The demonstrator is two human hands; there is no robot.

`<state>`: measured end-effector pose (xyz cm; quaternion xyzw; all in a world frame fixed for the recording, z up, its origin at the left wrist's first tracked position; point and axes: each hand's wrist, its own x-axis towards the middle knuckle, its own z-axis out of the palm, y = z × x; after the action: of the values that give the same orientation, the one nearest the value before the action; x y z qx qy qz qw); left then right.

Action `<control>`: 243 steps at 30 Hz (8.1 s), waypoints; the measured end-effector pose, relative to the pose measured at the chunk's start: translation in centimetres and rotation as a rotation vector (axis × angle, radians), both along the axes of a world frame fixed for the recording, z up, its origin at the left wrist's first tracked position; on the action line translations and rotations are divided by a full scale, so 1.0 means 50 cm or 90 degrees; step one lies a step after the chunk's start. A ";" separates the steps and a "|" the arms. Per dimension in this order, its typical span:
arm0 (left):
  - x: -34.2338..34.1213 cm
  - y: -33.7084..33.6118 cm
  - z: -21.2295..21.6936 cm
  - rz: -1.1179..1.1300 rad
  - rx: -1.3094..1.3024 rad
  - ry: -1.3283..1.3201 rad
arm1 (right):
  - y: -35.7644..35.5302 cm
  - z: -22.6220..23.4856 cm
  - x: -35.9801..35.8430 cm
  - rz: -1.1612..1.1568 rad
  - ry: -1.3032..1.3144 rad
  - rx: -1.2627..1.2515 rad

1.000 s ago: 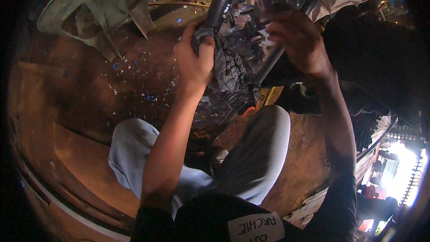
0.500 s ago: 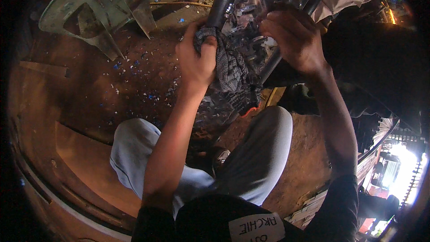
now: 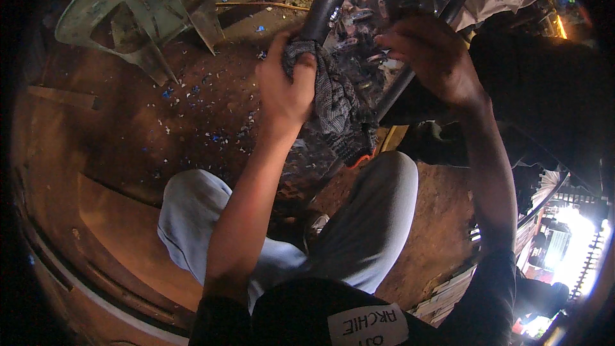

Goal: The person sits on the floor and uses a cloth to wipe and clean a metal frame. They repeatedly rub the surface of the frame with the cloth, focusing on removing debris or residue from the metal.

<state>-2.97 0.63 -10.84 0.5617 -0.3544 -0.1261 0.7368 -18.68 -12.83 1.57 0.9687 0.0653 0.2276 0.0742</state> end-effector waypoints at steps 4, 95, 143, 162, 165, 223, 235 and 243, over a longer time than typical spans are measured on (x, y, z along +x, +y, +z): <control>-0.002 -0.001 -0.004 -0.010 -0.013 0.016 | 0.001 0.004 -0.008 -0.008 0.017 -0.050; -0.002 -0.001 -0.003 -0.006 0.007 0.027 | 0.023 0.018 -0.042 -0.136 0.019 0.074; 0.080 -0.059 -0.165 0.024 0.082 0.179 | 0.022 -0.139 0.068 -0.259 -0.143 -0.116; 0.144 -0.063 -0.237 0.046 0.093 -0.211 | 0.093 -0.085 0.064 -0.318 0.065 -0.111; 0.092 -0.019 -0.178 0.082 0.186 -0.088 | 0.100 -0.085 0.043 -0.329 0.102 -0.072; -0.006 -0.014 -0.015 -0.015 -0.036 0.043 | 0.105 -0.018 -0.033 -0.422 -0.242 0.284; -0.004 -0.012 -0.020 0.018 0.021 0.052 | 0.158 -0.121 0.040 -0.512 -0.465 0.129; -0.003 -0.009 -0.012 -0.024 -0.023 0.063 | 0.167 -0.118 0.052 -0.563 -0.422 0.173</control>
<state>-3.14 0.16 -11.43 0.5344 -0.3302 -0.1614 0.7611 -16.10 -4.46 -4.32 0.7816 -0.4034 0.4728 0.0538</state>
